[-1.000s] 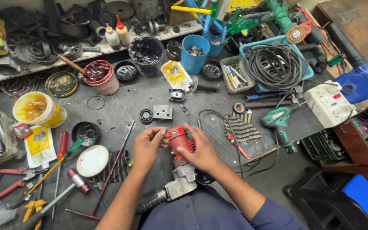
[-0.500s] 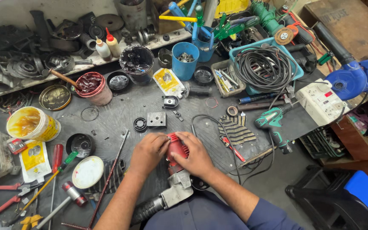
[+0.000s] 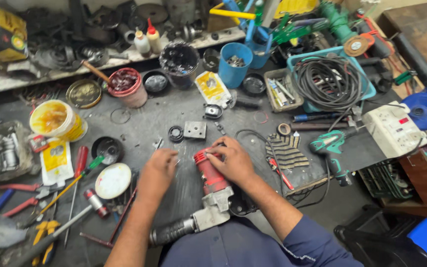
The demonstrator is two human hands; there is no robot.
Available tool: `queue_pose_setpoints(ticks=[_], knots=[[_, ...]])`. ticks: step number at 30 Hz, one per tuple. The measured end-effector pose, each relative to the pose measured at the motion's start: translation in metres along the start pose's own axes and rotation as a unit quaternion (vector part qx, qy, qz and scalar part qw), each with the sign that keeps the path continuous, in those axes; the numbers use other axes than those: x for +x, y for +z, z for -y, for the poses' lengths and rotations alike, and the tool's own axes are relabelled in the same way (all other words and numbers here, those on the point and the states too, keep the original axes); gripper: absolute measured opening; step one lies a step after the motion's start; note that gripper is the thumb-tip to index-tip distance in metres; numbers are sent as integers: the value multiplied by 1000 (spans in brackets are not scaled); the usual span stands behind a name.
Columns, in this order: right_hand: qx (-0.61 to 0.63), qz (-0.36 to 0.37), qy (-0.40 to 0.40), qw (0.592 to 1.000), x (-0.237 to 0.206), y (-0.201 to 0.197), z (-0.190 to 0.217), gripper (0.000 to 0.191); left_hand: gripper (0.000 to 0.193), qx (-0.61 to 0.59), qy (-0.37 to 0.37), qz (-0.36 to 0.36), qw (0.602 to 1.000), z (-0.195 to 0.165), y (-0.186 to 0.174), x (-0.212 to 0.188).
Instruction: The person works on a red angle grinder at a cluttered workbench. They remove the brush caps by hand, extract the carbon brushes, use a screwdriver on the grinder housing, and handle the rear fan cover and internal parts while servicing the tool.
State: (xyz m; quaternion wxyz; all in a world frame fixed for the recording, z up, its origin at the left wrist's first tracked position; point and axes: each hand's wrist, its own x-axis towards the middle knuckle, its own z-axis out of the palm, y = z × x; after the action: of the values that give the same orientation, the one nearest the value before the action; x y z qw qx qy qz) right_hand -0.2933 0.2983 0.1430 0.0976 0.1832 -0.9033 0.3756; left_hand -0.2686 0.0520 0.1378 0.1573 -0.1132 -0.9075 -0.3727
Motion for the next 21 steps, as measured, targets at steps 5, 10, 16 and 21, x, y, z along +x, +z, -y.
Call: queue_pose_setpoints(ticks=[5,10,16,21], knots=[[-24,-1,-14,1000,9,5,3,16,23,21,-227,-10,974,20,-39,-46],[-35,-18,-25,999,7,12,1,19,35,150,-176,29,972,6,-34,-67],[18,-45,9,999,1,22,-3,21,33,166,-179,12,970,4,-20,-61],[35,-29,47,998,3,26,-3,21,18,206,-132,-131,961,45,-67,-50]])
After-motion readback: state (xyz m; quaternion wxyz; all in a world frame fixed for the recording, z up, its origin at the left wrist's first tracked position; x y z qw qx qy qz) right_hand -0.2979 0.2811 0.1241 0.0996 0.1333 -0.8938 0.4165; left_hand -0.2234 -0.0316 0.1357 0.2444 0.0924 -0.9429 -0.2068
